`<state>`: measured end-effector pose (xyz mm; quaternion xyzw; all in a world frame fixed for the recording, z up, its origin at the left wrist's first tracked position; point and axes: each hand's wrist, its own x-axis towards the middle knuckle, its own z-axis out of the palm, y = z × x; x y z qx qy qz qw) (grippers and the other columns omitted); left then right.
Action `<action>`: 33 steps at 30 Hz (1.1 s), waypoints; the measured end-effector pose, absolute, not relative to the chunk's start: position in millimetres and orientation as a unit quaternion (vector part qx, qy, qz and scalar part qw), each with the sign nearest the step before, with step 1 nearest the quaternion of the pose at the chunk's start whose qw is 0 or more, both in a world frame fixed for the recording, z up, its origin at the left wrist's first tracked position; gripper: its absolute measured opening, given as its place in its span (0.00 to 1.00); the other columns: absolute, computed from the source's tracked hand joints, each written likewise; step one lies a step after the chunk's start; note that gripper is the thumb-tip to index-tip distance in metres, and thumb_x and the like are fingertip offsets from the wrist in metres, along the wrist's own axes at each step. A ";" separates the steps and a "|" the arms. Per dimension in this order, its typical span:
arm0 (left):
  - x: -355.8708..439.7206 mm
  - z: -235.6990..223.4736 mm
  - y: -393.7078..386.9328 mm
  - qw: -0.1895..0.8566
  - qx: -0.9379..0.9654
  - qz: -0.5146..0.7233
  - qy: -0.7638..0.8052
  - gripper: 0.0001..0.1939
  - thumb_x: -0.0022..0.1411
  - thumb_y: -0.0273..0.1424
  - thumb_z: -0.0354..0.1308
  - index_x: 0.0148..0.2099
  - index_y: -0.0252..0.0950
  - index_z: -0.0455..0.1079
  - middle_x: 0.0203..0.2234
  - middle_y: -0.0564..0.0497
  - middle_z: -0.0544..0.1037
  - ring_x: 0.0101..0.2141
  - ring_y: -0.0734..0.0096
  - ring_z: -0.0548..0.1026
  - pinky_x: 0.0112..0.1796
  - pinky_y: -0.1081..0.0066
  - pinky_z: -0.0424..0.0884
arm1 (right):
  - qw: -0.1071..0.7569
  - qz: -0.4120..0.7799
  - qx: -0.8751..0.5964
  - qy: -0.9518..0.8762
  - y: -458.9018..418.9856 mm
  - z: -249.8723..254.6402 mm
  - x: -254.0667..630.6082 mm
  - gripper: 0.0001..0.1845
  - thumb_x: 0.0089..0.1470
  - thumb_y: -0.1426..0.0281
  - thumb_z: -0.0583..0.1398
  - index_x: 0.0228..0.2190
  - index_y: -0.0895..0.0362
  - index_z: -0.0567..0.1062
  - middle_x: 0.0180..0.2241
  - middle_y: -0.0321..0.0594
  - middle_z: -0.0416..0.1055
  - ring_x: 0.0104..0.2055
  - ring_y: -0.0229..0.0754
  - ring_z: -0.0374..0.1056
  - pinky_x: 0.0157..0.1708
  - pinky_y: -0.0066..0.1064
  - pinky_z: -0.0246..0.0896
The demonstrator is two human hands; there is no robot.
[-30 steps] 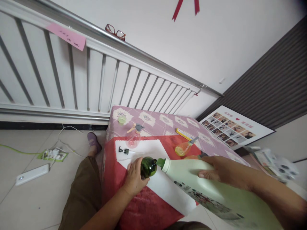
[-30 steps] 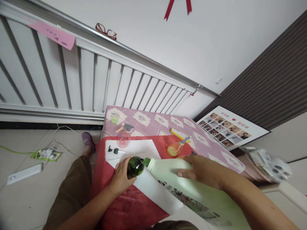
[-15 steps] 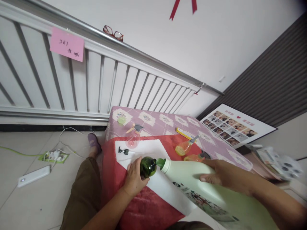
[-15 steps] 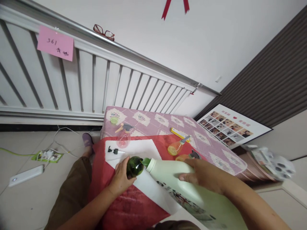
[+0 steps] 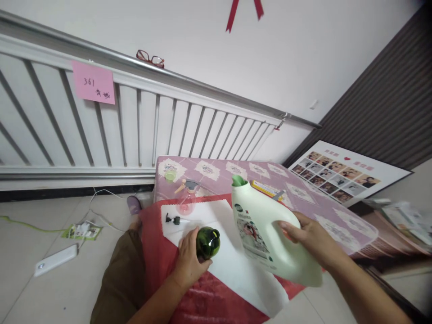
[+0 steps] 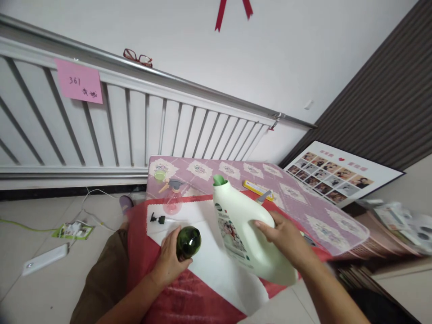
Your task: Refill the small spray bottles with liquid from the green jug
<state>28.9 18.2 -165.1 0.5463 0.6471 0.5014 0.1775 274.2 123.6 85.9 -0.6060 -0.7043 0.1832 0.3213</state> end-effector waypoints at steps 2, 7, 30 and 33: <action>29.1 -166.8 18.1 0.174 0.549 0.500 0.646 0.48 0.42 0.29 0.65 0.65 0.36 0.49 0.59 0.39 0.64 0.59 0.49 0.61 0.59 0.48 0.55 | 0.326 0.211 -0.596 -0.703 133.8 64.0 269.5 0.17 0.40 0.54 0.65 0.25 0.55 0.77 0.14 0.31 0.68 0.19 0.39 0.63 0.20 0.28 0.56; 29.9 -168.1 18.1 0.166 0.551 0.493 0.653 0.48 0.42 0.27 0.64 0.65 0.34 0.48 0.60 0.39 0.63 0.60 0.48 0.60 0.59 0.47 0.55 | 0.438 0.190 -0.608 -0.634 154.6 4.7 246.5 0.22 0.44 0.53 0.61 0.34 0.58 0.74 0.23 0.37 0.73 0.25 0.44 0.68 0.26 0.32 0.61; 21.7 -156.5 3.2 0.154 0.549 0.565 0.597 0.28 0.66 0.33 0.45 0.66 0.37 0.45 0.63 0.40 0.56 0.62 0.57 0.57 0.60 0.53 0.57 | 0.631 0.275 -0.552 -0.470 59.3 -73.2 255.2 0.30 0.47 0.54 0.62 0.49 0.56 0.66 0.49 0.51 0.68 0.54 0.55 0.65 0.54 0.52 0.57; 7.2 -141.3 5.3 0.106 0.555 0.552 0.613 0.21 0.67 0.33 0.43 0.61 0.38 0.55 0.57 0.42 0.66 0.58 0.60 0.64 0.56 0.57 0.64 | 0.607 0.304 -0.565 -0.469 32.6 -78.1 254.1 0.26 0.46 0.53 0.63 0.44 0.55 0.69 0.45 0.49 0.73 0.48 0.54 0.70 0.51 0.50 0.63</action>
